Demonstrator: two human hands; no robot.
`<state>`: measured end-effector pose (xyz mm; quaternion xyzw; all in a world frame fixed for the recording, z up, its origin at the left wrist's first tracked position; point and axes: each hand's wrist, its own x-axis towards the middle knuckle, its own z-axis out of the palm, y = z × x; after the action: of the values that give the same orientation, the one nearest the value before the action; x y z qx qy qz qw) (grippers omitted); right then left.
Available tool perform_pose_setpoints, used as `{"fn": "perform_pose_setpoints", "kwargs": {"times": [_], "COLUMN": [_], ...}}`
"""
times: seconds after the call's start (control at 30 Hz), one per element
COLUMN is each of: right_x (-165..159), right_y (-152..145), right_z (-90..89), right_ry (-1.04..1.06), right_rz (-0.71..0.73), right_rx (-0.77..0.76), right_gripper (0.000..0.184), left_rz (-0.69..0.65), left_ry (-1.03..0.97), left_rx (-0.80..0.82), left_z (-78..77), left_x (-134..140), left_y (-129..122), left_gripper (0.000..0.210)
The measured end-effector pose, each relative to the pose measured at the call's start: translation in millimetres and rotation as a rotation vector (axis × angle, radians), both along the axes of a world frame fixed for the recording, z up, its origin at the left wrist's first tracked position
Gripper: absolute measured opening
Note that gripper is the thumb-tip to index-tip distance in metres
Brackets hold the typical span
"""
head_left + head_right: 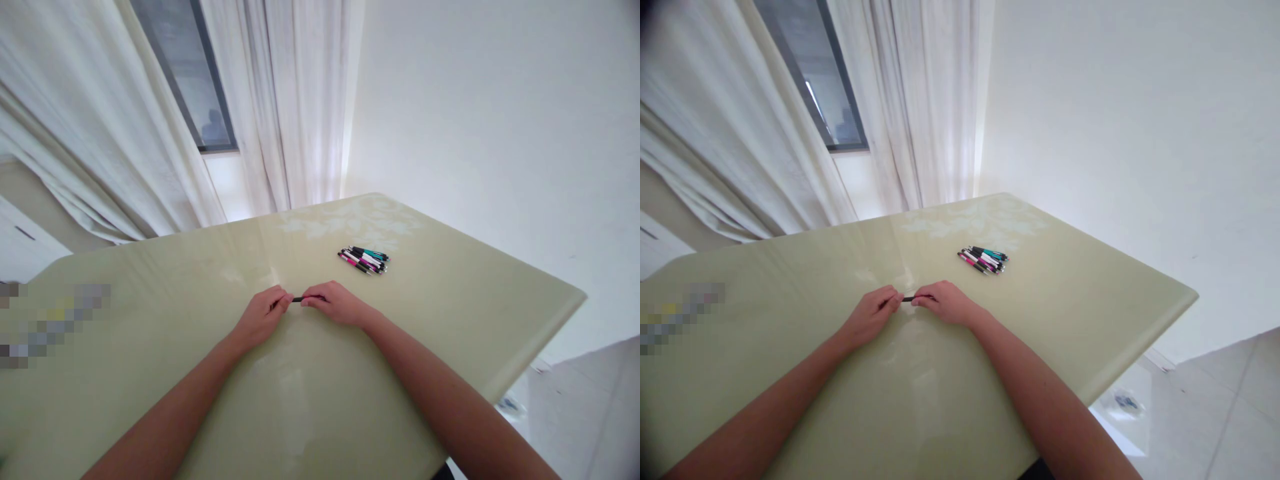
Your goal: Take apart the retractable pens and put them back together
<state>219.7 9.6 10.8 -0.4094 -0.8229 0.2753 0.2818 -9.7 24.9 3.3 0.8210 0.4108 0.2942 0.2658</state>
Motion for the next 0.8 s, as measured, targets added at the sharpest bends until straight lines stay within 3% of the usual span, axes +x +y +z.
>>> {"fn": "perform_pose_setpoints", "kwargs": {"times": [0.1, 0.17, 0.27, 0.4, 0.53, 0.67, 0.8], "right_x": [-5.5, -9.4, -11.6, -10.6, -9.0, -7.2, -5.8], "right_y": [-0.4, -0.9, -1.5, -1.7, -1.0, -1.7, -3.2], "right_z": [-3.7, -5.5, -7.6, -10.2, -10.5, -7.6, -4.4], "right_ry": [-0.037, -0.082, -0.163, -0.164, -0.127, -0.114, -0.06], "right_rz": [-0.013, -0.052, -0.076, -0.02, -0.074, -0.013, -0.02], "right_rx": [0.088, 0.122, 0.127, 0.133, 0.11, 0.07, 0.044], "right_gripper": [0.024, 0.024, 0.023, 0.024, 0.022, 0.02, 0.018], "left_rz": [0.082, 0.091, 0.044, 0.072, 0.045, 0.038, 0.021], "left_ry": [-0.02, -0.06, -0.043, 0.048, 0.033, 0.08, -0.002], "left_rx": [-0.103, -0.126, -0.1, -0.088, -0.057, -0.081, -0.095], "left_z": [-2.4, -3.0, -2.3, -0.8, -0.6, -1.4, -1.7], "left_x": [-0.9, -1.9, -2.5, -2.3, -2.5, -2.7, -3.0], "left_y": [0.2, 0.6, 0.0, -2.3, -3.4, -3.9, -3.7], "left_gripper": [0.055, 0.047, 0.035, 0.053, 0.037, 0.053, 0.036]}}
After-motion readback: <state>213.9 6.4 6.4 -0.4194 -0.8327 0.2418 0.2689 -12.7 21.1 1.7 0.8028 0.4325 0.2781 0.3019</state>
